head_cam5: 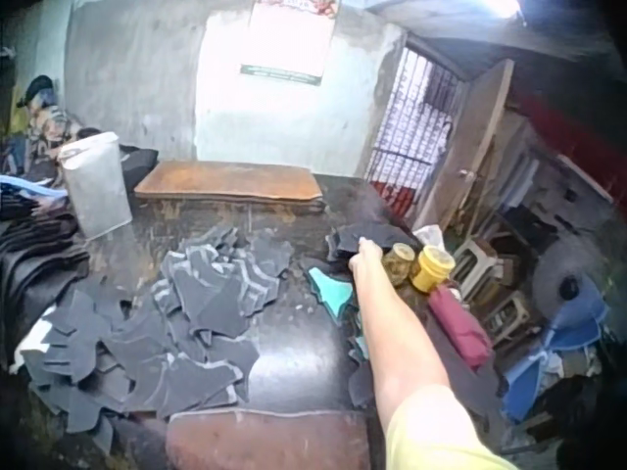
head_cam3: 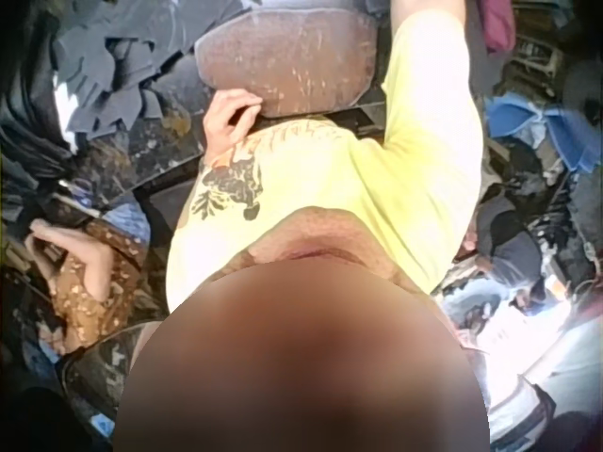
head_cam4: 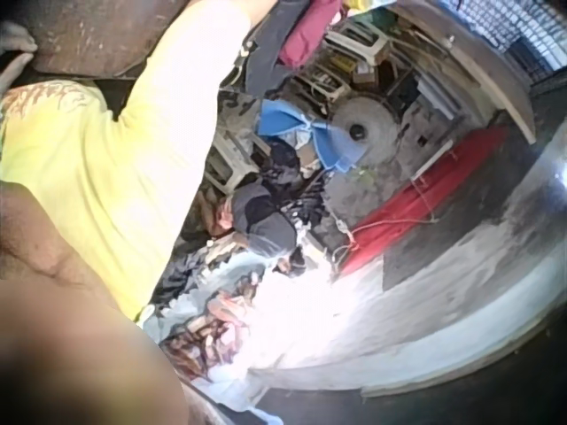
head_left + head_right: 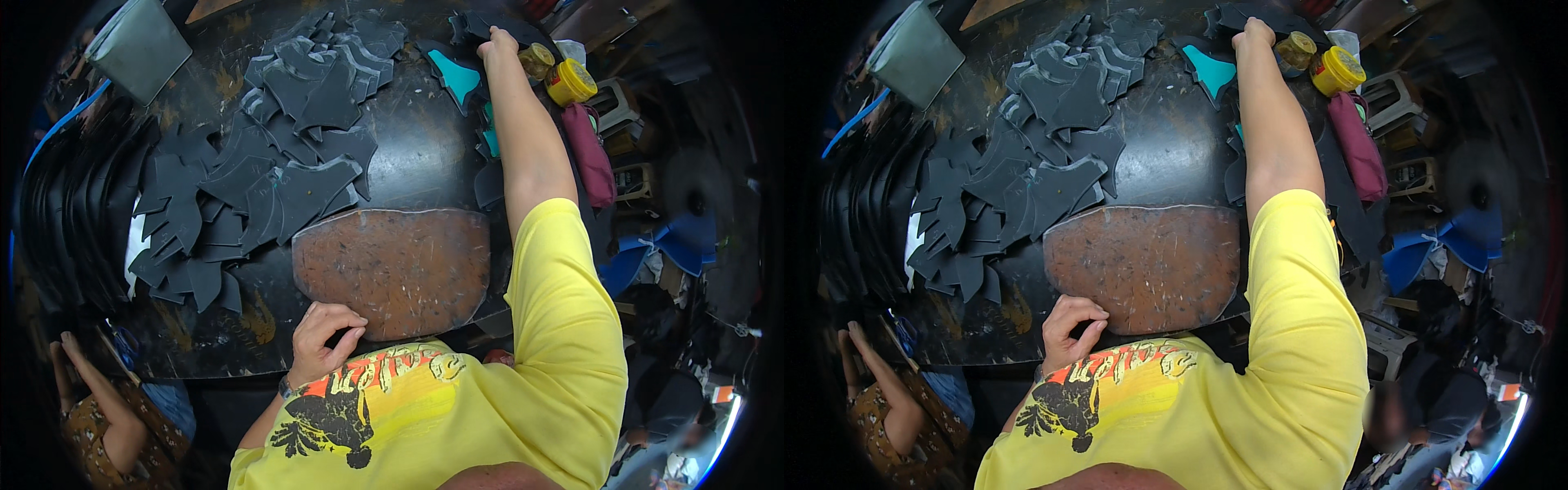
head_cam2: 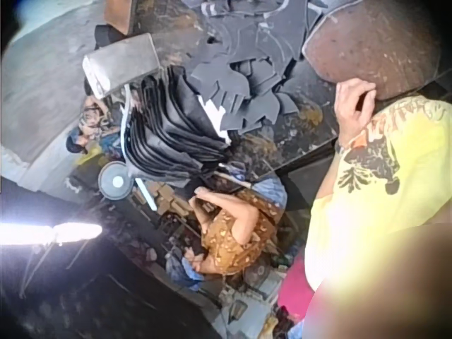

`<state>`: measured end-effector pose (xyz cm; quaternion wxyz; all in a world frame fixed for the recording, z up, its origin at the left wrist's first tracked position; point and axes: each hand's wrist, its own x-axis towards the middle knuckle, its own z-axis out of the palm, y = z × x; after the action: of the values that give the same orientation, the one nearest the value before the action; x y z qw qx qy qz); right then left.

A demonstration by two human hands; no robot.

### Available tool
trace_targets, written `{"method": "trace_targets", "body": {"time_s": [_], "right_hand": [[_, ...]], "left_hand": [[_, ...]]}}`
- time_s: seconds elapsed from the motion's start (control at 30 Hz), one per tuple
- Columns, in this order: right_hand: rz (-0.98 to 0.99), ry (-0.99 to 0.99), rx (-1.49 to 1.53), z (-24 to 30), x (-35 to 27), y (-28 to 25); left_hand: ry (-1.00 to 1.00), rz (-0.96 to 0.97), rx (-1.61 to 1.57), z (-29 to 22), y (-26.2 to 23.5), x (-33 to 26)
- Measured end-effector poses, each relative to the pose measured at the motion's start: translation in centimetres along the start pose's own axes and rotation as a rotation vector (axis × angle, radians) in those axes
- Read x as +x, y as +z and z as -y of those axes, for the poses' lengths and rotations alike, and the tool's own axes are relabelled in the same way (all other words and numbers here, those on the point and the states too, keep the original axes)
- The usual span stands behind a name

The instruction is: The person aligns and stacks multiple black and teal cut leather pieces on a workbench. They repeatedly pick up individual pieces, place them on top of others, and adjust their positions to form neat stacks. The person occasionally uses a small hammer to tap the pieces into alignment.

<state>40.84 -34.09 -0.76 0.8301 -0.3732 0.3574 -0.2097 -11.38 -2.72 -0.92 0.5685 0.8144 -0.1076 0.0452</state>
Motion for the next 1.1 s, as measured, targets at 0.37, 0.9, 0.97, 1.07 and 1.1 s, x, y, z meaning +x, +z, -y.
{"method": "trace_targets", "body": {"time_s": [0.37, 0.9, 0.97, 1.07, 1.1], "right_hand": [[0.533, -0.184, -0.923, 2.7, -1.5, -4.3], [0.79, -0.578, -1.424, 1.7, -2.9, -4.9], [0.782, -0.485, -1.224, 2.1, -4.2, -4.9], [0.758, -0.468, -1.063, 4.3, -7.5, -5.1], [0.772, -0.405, -0.979, 5.4, -8.9, -5.5]], "left_hand": [[-0.006, 0.017, -0.008, 0.1, -0.1, 0.0], [0.063, -0.004, -0.009, -0.1, 0.1, 0.1], [0.072, -0.005, -0.008, 0.0, 0.1, 0.0], [0.063, -0.032, -0.036, 0.0, 0.1, -0.3], [0.043, -0.056, -0.07, -0.1, 0.0, -0.4]]}}
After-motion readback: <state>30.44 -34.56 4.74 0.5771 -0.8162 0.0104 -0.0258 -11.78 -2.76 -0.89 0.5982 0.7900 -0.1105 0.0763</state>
